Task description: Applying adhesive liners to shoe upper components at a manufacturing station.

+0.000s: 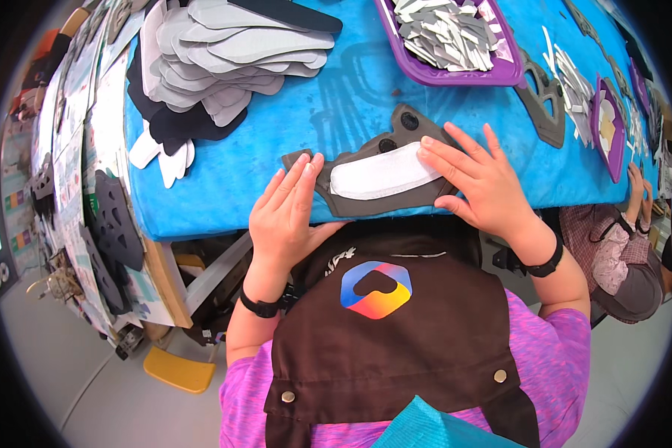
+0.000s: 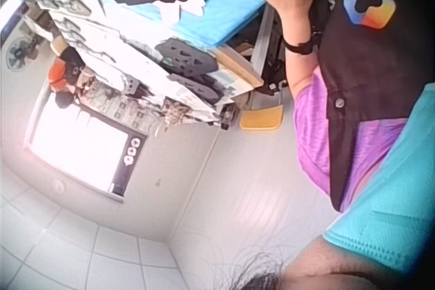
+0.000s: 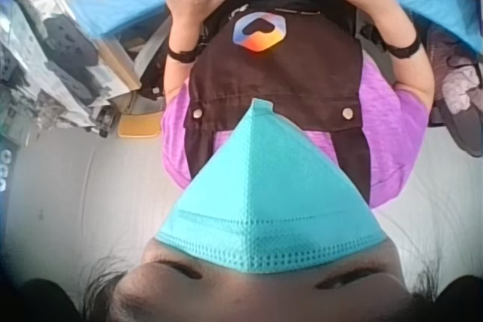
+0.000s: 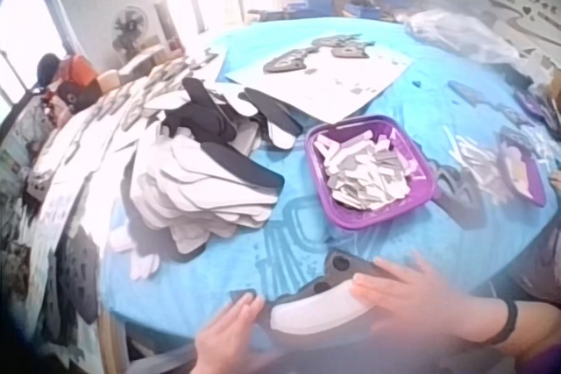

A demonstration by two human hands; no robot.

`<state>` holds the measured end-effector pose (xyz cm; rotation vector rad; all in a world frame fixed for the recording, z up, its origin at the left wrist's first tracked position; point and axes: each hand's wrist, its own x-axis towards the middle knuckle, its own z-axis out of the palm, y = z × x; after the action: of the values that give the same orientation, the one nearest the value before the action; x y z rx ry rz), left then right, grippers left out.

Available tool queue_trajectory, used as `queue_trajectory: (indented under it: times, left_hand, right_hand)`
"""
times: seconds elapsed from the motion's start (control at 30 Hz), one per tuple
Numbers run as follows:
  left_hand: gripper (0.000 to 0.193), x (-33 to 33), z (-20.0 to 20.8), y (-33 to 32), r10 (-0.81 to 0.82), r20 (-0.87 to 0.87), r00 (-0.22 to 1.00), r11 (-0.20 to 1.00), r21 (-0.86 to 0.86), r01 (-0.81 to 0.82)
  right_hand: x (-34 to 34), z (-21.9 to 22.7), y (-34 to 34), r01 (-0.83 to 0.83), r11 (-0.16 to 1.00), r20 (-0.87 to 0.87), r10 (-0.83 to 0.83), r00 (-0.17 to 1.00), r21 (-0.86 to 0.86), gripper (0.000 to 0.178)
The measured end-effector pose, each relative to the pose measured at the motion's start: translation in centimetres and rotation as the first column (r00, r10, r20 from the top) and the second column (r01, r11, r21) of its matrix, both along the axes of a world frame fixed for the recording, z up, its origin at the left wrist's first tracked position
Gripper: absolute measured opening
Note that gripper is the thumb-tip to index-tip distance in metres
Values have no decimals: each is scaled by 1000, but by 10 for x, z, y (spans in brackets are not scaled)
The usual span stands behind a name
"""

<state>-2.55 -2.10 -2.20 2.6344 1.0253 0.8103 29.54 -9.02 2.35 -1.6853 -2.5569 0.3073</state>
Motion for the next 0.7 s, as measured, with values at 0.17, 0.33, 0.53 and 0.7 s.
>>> queue_trajectory:
  times: [0.17, 0.33, 0.53, 0.7]
  left_hand:
    - [96, 1, -1, 1, -3, 2, 1000, 1000, 15, 3]
    - [95, 1, -1, 0, -2, 9, 1000, 1000, 20, 2]
    - [95, 1, 0, 1, 5, 19, 1000, 1000, 0, -5]
    - [91, 2, -3, 2, 8, 38, 999, 1000, 19, -8]
  right_hand:
    - [-15, 1, -4, -26, 1000, -88, 27, 996, 7, 72]
    - [-54, -7, 17, -160, 987, -197, 156, 968, -1, 74]
    - [-67, -19, 20, -196, 976, -221, 213, 952, 98, 73]
    - [-21, -11, -11, -33, 999, -91, 36, 995, 33, 70]
